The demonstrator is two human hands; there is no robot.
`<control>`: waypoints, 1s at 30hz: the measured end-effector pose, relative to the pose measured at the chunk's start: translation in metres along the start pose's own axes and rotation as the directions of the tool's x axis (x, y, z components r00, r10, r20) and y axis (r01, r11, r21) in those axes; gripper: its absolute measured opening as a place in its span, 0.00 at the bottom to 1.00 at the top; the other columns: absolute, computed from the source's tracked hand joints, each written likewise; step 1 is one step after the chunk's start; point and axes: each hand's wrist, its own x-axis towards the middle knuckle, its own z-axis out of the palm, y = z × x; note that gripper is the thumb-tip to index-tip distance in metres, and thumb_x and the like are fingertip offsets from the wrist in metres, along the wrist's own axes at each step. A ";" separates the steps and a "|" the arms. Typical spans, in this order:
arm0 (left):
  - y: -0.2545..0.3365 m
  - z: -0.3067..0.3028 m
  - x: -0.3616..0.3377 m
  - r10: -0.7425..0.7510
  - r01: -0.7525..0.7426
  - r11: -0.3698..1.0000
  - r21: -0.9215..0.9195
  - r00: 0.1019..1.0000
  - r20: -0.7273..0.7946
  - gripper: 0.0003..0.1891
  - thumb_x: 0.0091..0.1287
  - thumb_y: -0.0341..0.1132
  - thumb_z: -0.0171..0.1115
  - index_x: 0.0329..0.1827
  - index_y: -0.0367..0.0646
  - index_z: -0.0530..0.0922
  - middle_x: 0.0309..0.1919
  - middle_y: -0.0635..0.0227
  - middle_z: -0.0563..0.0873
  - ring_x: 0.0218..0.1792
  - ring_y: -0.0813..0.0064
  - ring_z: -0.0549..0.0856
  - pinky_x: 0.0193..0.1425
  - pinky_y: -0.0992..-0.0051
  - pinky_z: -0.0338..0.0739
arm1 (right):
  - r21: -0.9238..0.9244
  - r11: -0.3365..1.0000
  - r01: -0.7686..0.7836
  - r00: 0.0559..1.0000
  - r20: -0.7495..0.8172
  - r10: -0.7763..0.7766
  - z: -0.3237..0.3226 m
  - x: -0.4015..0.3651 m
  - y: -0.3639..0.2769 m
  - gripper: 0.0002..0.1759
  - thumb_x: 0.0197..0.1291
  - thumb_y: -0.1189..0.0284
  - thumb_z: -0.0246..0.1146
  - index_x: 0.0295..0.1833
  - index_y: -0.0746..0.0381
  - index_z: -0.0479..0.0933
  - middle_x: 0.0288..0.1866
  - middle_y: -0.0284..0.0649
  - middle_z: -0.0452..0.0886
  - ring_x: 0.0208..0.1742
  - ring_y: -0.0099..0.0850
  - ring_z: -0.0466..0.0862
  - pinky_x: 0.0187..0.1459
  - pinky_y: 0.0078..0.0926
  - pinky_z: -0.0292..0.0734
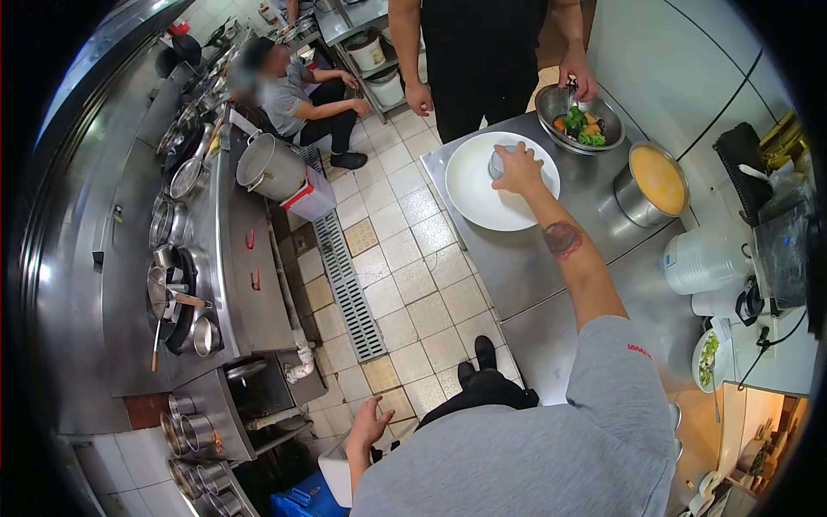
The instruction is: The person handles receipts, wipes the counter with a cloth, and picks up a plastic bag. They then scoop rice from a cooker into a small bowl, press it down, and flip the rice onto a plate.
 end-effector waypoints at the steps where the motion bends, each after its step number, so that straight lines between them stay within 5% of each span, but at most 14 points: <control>1: 0.001 0.000 0.000 -0.002 0.001 1.000 -0.016 1.000 -0.013 0.30 0.61 0.45 0.64 0.62 0.38 0.70 0.59 0.49 0.75 0.61 0.51 0.74 0.64 0.62 0.69 | 0.026 1.000 -0.008 1.000 -0.010 0.008 -0.008 0.003 -0.001 0.50 0.31 0.58 0.76 0.67 0.43 0.65 0.61 0.53 0.65 0.61 0.57 0.70 0.53 0.67 0.69; 4: -0.003 0.000 -0.004 -0.006 0.005 0.999 -0.045 0.999 -0.033 0.29 0.62 0.45 0.64 0.62 0.38 0.70 0.59 0.49 0.76 0.61 0.52 0.74 0.64 0.62 0.69 | 0.257 0.965 -0.059 0.983 -0.156 0.101 -0.041 -0.002 0.004 0.50 0.32 0.58 0.76 0.67 0.47 0.65 0.60 0.56 0.67 0.59 0.57 0.71 0.57 0.60 0.69; 7: -0.020 0.010 0.002 -0.015 0.013 0.999 -0.053 1.000 -0.025 0.29 0.62 0.45 0.64 0.63 0.39 0.70 0.59 0.50 0.76 0.62 0.54 0.74 0.64 0.62 0.70 | 0.528 0.821 0.219 0.851 -0.514 0.104 -0.077 -0.009 0.037 0.48 0.36 0.59 0.76 0.68 0.53 0.65 0.59 0.53 0.71 0.60 0.50 0.73 0.60 0.46 0.69; 9: -0.027 0.014 0.009 -0.034 0.035 0.997 -0.076 0.999 0.004 0.31 0.61 0.47 0.64 0.63 0.40 0.70 0.59 0.49 0.75 0.62 0.52 0.74 0.64 0.61 0.69 | 0.799 0.489 0.350 0.790 -0.532 0.305 -0.102 -0.042 0.049 0.44 0.45 0.62 0.74 0.68 0.58 0.64 0.57 0.48 0.74 0.60 0.40 0.74 0.59 0.32 0.70; 10: -0.024 0.011 0.014 -0.048 0.049 0.999 -0.009 0.997 0.053 0.31 0.61 0.48 0.65 0.64 0.40 0.70 0.59 0.49 0.75 0.62 0.52 0.74 0.64 0.61 0.69 | 0.930 0.141 0.339 0.834 -0.366 0.412 -0.116 -0.073 0.048 0.37 0.53 0.66 0.69 0.68 0.59 0.63 0.57 0.43 0.74 0.59 0.35 0.75 0.58 0.32 0.72; 12: -0.018 0.006 0.023 -0.078 0.060 0.990 0.131 0.987 0.140 0.31 0.61 0.48 0.65 0.64 0.41 0.70 0.59 0.49 0.75 0.62 0.52 0.73 0.64 0.61 0.69 | 0.827 -0.489 0.277 0.929 -0.100 0.356 -0.104 -0.127 0.069 0.30 0.63 0.60 0.58 0.69 0.55 0.62 0.63 0.44 0.71 0.63 0.39 0.73 0.59 0.45 0.73; 14: -0.014 0.001 0.041 0.016 -0.047 0.981 0.188 0.986 0.166 0.31 0.61 0.48 0.65 0.64 0.41 0.70 0.59 0.49 0.76 0.62 0.52 0.74 0.63 0.61 0.70 | 0.584 -0.725 0.364 0.918 -0.095 0.385 -0.101 -0.203 0.044 0.35 0.61 0.46 0.52 0.69 0.53 0.61 0.68 0.47 0.67 0.66 0.49 0.70 0.57 0.57 0.70; 16: -0.005 -0.008 0.057 0.140 -0.173 0.961 0.215 0.977 0.159 0.31 0.60 0.48 0.65 0.63 0.42 0.71 0.57 0.50 0.76 0.60 0.51 0.75 0.62 0.60 0.71 | 0.386 -0.875 0.293 0.956 -0.102 0.275 -0.076 -0.270 0.027 0.39 0.57 0.44 0.55 0.69 0.53 0.61 0.68 0.48 0.65 0.66 0.55 0.67 0.56 0.53 0.71; 21: 0.029 -0.028 0.098 0.492 -0.530 0.705 0.471 0.844 0.213 0.31 0.58 0.49 0.67 0.61 0.42 0.72 0.56 0.52 0.77 0.58 0.51 0.75 0.58 0.55 0.73 | 0.067 -0.970 0.233 0.944 0.225 0.242 -0.005 -0.447 -0.041 0.42 0.53 0.43 0.57 0.69 0.55 0.60 0.68 0.49 0.62 0.67 0.57 0.63 0.55 0.48 0.72; 24: 0.054 -0.031 0.103 0.583 -0.628 0.506 0.591 0.754 0.302 0.30 0.58 0.51 0.66 0.60 0.45 0.73 0.58 0.54 0.75 0.59 0.49 0.73 0.56 0.47 0.71 | -0.022 -0.921 0.388 0.872 0.332 0.360 0.012 -0.554 -0.075 0.43 0.53 0.42 0.56 0.70 0.54 0.59 0.68 0.50 0.61 0.67 0.57 0.62 0.56 0.47 0.72; 28: 0.096 -0.012 0.069 0.659 -0.740 0.275 0.614 0.610 0.440 0.29 0.59 0.50 0.65 0.60 0.45 0.72 0.58 0.53 0.74 0.60 0.47 0.72 0.56 0.45 0.70 | -0.008 -0.762 0.647 0.719 0.337 0.607 0.008 -0.663 -0.097 0.43 0.54 0.40 0.52 0.70 0.54 0.59 0.69 0.49 0.61 0.68 0.55 0.63 0.56 0.47 0.71; 30: 0.106 0.023 0.052 0.678 -0.818 0.172 0.548 0.502 0.536 0.30 0.58 0.50 0.65 0.60 0.45 0.72 0.58 0.53 0.74 0.60 0.47 0.71 0.57 0.45 0.70 | 0.131 -0.679 0.722 0.658 0.172 0.733 0.002 -0.710 -0.100 0.42 0.55 0.39 0.51 0.70 0.53 0.60 0.70 0.47 0.62 0.67 0.55 0.64 0.56 0.46 0.70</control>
